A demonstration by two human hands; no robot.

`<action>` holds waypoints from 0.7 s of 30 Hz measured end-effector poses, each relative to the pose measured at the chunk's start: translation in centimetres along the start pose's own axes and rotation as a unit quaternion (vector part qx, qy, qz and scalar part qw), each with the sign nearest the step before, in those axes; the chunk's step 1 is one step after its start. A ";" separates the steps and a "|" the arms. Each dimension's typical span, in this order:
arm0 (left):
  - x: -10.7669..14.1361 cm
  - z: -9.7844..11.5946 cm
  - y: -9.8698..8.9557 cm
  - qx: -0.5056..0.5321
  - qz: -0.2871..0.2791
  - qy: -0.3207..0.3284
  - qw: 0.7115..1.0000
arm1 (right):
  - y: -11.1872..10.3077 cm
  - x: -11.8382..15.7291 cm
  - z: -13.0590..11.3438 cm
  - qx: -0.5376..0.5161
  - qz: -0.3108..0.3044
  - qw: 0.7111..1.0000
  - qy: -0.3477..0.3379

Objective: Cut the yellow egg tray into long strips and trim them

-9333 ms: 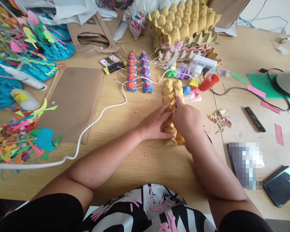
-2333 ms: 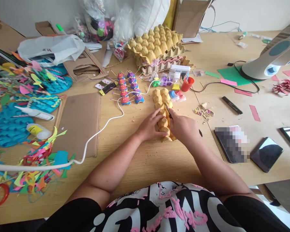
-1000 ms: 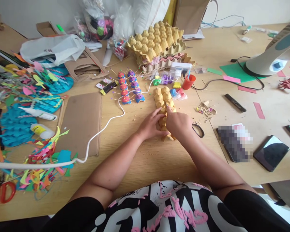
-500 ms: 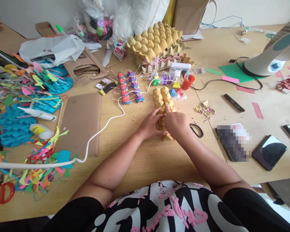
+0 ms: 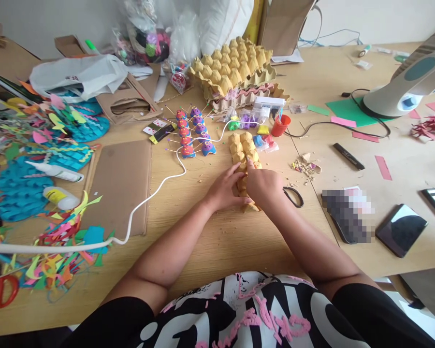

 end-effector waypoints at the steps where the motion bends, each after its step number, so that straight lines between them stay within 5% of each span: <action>1: 0.0 0.0 0.0 0.002 0.000 0.004 1.000 | 0.0 0.3 0.0 0.004 -0.001 1.000 0.002; 7: 0.0 0.0 0.0 -0.002 0.011 0.031 0.999 | 0.1 2.7 0.3 0.014 -0.011 1.000 -0.010; 21: 0.0 0.0 0.0 -0.006 0.004 0.015 1.000 | -0.1 -0.2 0.8 -0.017 0.011 1.000 0.003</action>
Point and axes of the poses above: each hand's wrist, its own x-axis away from the middle knuckle, its own y-axis out of the palm, z = x × y, the point moved 6 cm from there along -x, towards the middle knuckle, and after that the axes turned 9 degrees about z, right-handed, at the moved point
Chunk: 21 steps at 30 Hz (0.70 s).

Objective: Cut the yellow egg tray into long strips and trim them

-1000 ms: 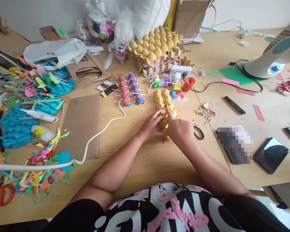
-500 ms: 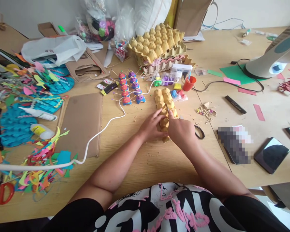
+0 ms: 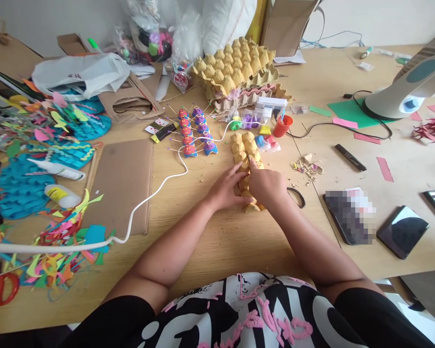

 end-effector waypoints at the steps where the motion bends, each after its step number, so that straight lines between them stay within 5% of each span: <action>1: 0.0 0.0 0.0 -0.002 -0.001 0.001 1.000 | -0.3 0.1 0.5 -0.011 0.003 1.000 0.001; 9: 0.2 0.1 -0.4 -0.005 0.029 -0.009 1.000 | -3.6 3.4 3.6 -0.022 0.039 0.999 0.002; 21: 0.0 -0.1 -0.3 -0.008 0.004 -0.026 1.000 | 0.9 5.1 1.4 0.045 0.007 0.998 -0.051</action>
Point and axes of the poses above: each hand's wrist, its own x-axis away from the middle knuckle, its own y-axis out of the palm, z = x × y, the point moved 6 cm from there along -x, towards the middle knuckle, and after that the axes turned 9 degrees about z, right-handed, at the moved point
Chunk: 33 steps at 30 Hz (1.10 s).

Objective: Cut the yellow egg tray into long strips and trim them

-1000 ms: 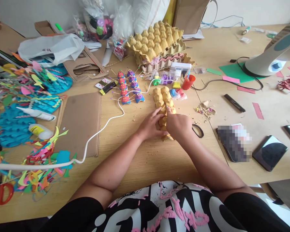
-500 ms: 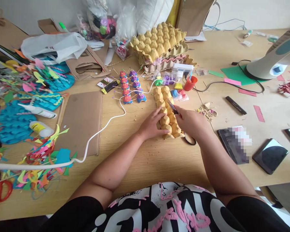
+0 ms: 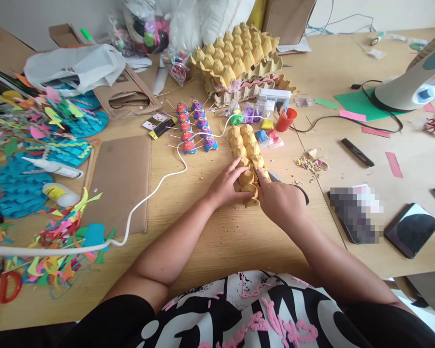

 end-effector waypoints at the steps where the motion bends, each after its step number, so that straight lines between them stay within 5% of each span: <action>1: 0.0 0.0 0.0 -0.002 0.000 0.000 1.000 | 0.0 -0.1 0.0 0.003 -0.002 1.000 -0.002; 12: 0.0 0.4 -0.1 0.003 -0.003 -0.006 1.000 | -0.6 -0.1 0.3 -0.010 -0.039 0.999 0.013; 17: -0.1 0.5 -0.1 0.000 -0.001 -0.006 1.000 | -0.6 -1.3 0.7 -0.046 -0.001 0.999 0.027; 23: 0.0 0.1 0.1 0.009 -0.006 -0.002 1.000 | -0.9 0.5 0.6 -0.004 -0.027 1.000 0.006; 33: -0.1 0.2 0.1 0.008 -0.002 0.003 1.000 | -1.0 -0.3 -0.5 0.021 -0.027 0.999 -0.009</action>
Point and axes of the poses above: each hand's wrist, its own x-axis away from the middle knuckle, its own y-axis out of the palm, z = x × y, the point moved 6 cm from there along -x, towards the middle knuckle, and after that the axes turned 9 degrees about z, right-handed, at the moved point
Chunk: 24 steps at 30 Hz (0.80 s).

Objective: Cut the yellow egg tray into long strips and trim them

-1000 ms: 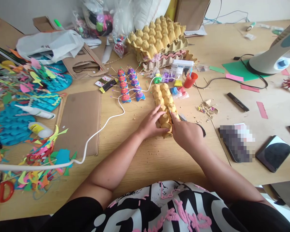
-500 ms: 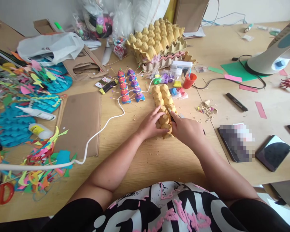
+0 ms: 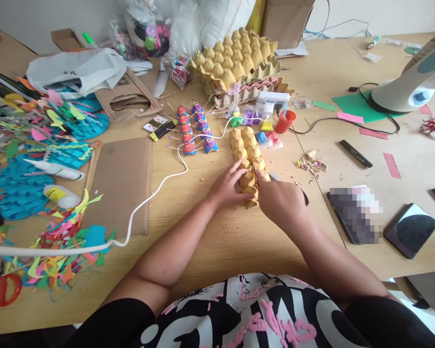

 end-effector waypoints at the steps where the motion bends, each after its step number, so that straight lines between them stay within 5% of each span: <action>1: 0.0 0.0 0.0 0.001 -0.001 0.001 1.000 | 0.0 0.5 0.0 0.005 -0.005 1.000 0.004; 11: 0.1 0.2 -0.1 -0.004 -0.002 -0.012 1.000 | 0.2 -1.2 0.9 -0.025 0.015 1.000 -0.003; 19: 0.2 0.1 -0.1 -0.003 0.002 0.004 1.000 | -0.2 1.5 0.8 -0.004 -0.007 1.000 0.005; 24: 0.1 0.3 -0.1 -0.009 -0.002 -0.005 1.000 | -0.1 -0.6 0.7 -0.028 -0.004 1.000 0.008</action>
Point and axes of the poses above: each hand's wrist, its own x-axis away from the middle knuckle, its own y-axis out of the palm, z = x × y, the point moved 6 cm from there along -x, towards the middle knuckle, and after that the axes turned 9 degrees about z, right-handed, at the moved point
